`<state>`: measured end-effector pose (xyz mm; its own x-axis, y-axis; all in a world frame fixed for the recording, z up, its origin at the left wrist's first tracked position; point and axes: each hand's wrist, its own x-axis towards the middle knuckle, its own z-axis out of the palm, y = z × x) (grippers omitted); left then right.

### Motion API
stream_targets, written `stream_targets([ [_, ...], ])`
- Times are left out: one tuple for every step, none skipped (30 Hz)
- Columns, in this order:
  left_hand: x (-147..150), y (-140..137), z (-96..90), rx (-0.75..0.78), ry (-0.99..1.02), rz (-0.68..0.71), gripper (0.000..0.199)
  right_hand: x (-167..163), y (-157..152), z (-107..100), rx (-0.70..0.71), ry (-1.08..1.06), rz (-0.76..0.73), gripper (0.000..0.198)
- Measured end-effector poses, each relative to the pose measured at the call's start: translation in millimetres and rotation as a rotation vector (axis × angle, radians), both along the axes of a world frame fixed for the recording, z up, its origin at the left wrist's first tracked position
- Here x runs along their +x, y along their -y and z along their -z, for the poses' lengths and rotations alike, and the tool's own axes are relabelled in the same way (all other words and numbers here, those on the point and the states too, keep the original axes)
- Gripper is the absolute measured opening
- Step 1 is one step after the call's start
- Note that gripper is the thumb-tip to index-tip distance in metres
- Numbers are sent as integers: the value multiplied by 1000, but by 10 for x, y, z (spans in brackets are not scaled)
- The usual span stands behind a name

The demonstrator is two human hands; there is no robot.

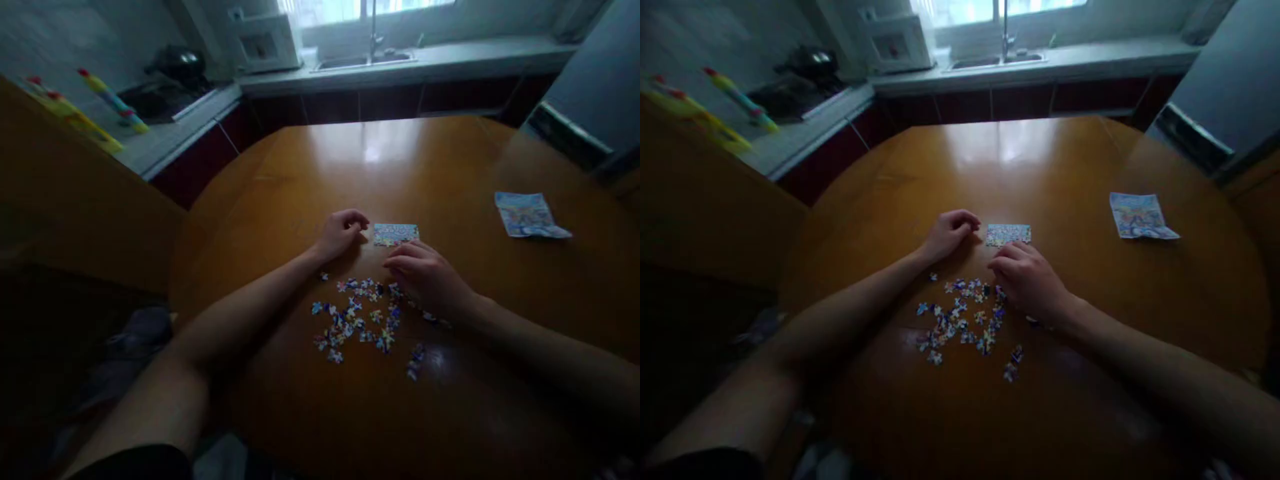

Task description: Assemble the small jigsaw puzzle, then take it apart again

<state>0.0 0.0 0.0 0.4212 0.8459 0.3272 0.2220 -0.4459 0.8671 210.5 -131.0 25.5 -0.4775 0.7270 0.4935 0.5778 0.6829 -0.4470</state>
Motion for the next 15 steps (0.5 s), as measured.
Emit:
stream_targets([
  [-4,3,-3,0,-2,-5,21,-8,6,-19,-3,-9,-13,16],
  [-8,6,-6,0,-5,-9,21,-15,11,-36,-7,-13,-30,17],
  [-12,9,-8,0,-8,-12,21,-21,17,-52,-11,-12,-51,17],
  [-15,11,-10,-1,-11,-15,21,-26,22,-64,-16,-6,-76,18],
  [-18,12,-11,-2,-17,-19,21,-30,26,-73,-21,5,-107,17],
  [-21,13,-12,-3,-21,-21,21,-32,31,-79,-27,23,-142,16],
  [-24,13,-12,-4,-24,-21,20,-33,35,-83,-33,42,-178,15],
  [-26,12,-12,-6,-24,-20,20,-32,39,-84,-42,64,-214,14],
  [-29,11,-11,-7,-23,-18,20,-31,42,-86,-55,86,-252,13],
  [-33,9,-10,-8,-21,-15,20,-30,46,-90,-73,111,-288,13],
  [-37,6,-8,-9,-18,-14,20,-29,50,-96,-93,135,-322,13],
  [-41,4,-5,-10,-16,-13,20,-28,54,-108,-111,157,-349,13],
  [-44,1,-2,-11,-14,-14,20,-28,60,-126,-127,179,-371,13],
  [-47,-2,0,-11,-14,-16,20,-29,67,-149,-141,201,-387,14],
  [-50,-4,2,-11,-15,-17,21,-32,77,-176,-152,219,-402,14],
])
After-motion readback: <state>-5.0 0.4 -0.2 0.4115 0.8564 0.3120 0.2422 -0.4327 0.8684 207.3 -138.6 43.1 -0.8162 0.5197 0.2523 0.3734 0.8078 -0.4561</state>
